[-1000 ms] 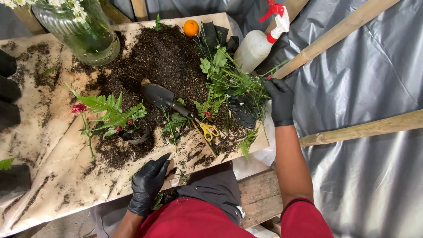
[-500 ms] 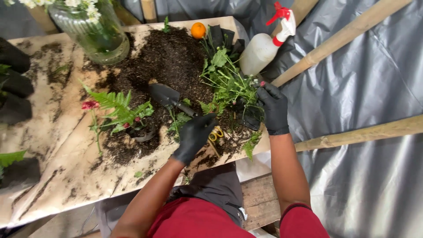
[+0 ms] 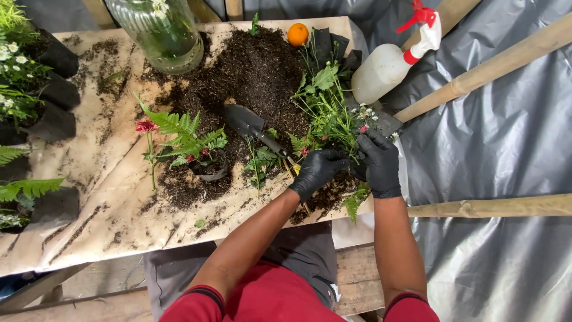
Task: The person fills a small black pot with soil using a trowel. They then place a red flower and a fern into the pot, arranging them carefully. The person uses scissors to trim the fern leaves and adds more soil around the plants to secure them.
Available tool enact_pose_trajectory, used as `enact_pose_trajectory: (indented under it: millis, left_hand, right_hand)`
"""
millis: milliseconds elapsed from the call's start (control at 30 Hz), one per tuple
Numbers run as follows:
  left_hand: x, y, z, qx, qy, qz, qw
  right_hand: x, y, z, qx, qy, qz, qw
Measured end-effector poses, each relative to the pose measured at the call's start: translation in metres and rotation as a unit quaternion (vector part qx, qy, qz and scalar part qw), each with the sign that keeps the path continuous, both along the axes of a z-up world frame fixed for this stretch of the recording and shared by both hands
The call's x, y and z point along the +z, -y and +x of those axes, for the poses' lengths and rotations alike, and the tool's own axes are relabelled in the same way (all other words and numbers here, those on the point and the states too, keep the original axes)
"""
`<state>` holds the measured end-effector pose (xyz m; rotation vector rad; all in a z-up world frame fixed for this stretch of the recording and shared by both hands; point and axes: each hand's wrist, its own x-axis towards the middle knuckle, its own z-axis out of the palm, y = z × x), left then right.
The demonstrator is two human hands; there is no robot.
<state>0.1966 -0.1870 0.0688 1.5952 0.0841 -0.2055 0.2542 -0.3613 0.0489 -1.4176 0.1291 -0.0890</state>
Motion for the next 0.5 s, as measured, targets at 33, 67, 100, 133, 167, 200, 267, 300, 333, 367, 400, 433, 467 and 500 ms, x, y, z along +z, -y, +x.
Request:
enact_pose_trajectory:
  millis: [33, 67, 100, 133, 167, 200, 267, 300, 333, 367, 400, 433, 467, 500]
  left_hand:
    - [-0.001, -0.001, -0.001, 0.002, -0.001, 0.000, 1.000]
    - [-0.002, -0.001, -0.002, 0.002, -0.003, -0.028, 1.000]
    - [-0.003, -0.002, -0.002, 0.003, -0.004, -0.057, 0.998]
    - [-0.011, 0.000, 0.001, 0.002, -0.005, -0.056, 0.998]
    - [-0.020, 0.002, 0.005, 0.005, -0.015, -0.078, 0.997]
    - [-0.028, 0.004, 0.009, 0.007, -0.024, -0.101, 0.995]
    - [-0.011, -0.002, 0.002, 0.006, -0.028, -0.081, 0.996]
    - [-0.002, -0.004, -0.001, 0.007, -0.033, -0.061, 0.998]
    - [-0.005, -0.002, 0.001, 0.003, -0.031, -0.062, 0.998]
    - [-0.008, 0.000, 0.003, 0.003, -0.027, -0.049, 0.998]
    - [-0.011, 0.002, 0.006, 0.003, -0.024, -0.036, 0.999]
    - [-0.012, 0.003, 0.005, 0.000, -0.023, -0.037, 0.999]
    - [-0.012, 0.004, 0.005, 0.000, -0.030, -0.041, 0.999]
    - [-0.013, 0.005, 0.004, 0.001, -0.037, -0.044, 0.998]
  right_hand:
    - [0.002, -0.002, -0.001, 0.002, -0.001, 0.000, 1.000]
    - [0.004, -0.003, -0.002, -0.004, -0.002, 0.008, 1.000]
    - [0.006, -0.005, -0.003, -0.010, -0.003, 0.015, 1.000]
    - [0.000, -0.002, 0.000, -0.010, -0.003, 0.015, 1.000]
    - [-0.006, 0.000, 0.003, -0.009, -0.003, 0.020, 1.000]
    - [-0.012, 0.003, 0.006, -0.010, -0.002, 0.023, 1.000]
    - [-0.003, -0.002, 0.001, -0.011, 0.007, 0.009, 1.000]
    - [0.001, -0.004, -0.002, -0.009, 0.015, -0.006, 1.000]
    - [0.008, -0.008, -0.005, -0.013, 0.017, -0.007, 1.000]
    - [0.014, -0.012, -0.007, -0.008, 0.020, -0.013, 1.000]
    - [0.021, -0.016, -0.009, -0.002, 0.023, -0.020, 1.000]
    - [0.021, -0.015, -0.010, -0.005, 0.024, -0.021, 0.999]
    - [0.021, -0.014, -0.010, -0.001, 0.020, -0.014, 1.000]
    - [0.020, -0.013, -0.010, 0.004, 0.016, -0.007, 1.000]
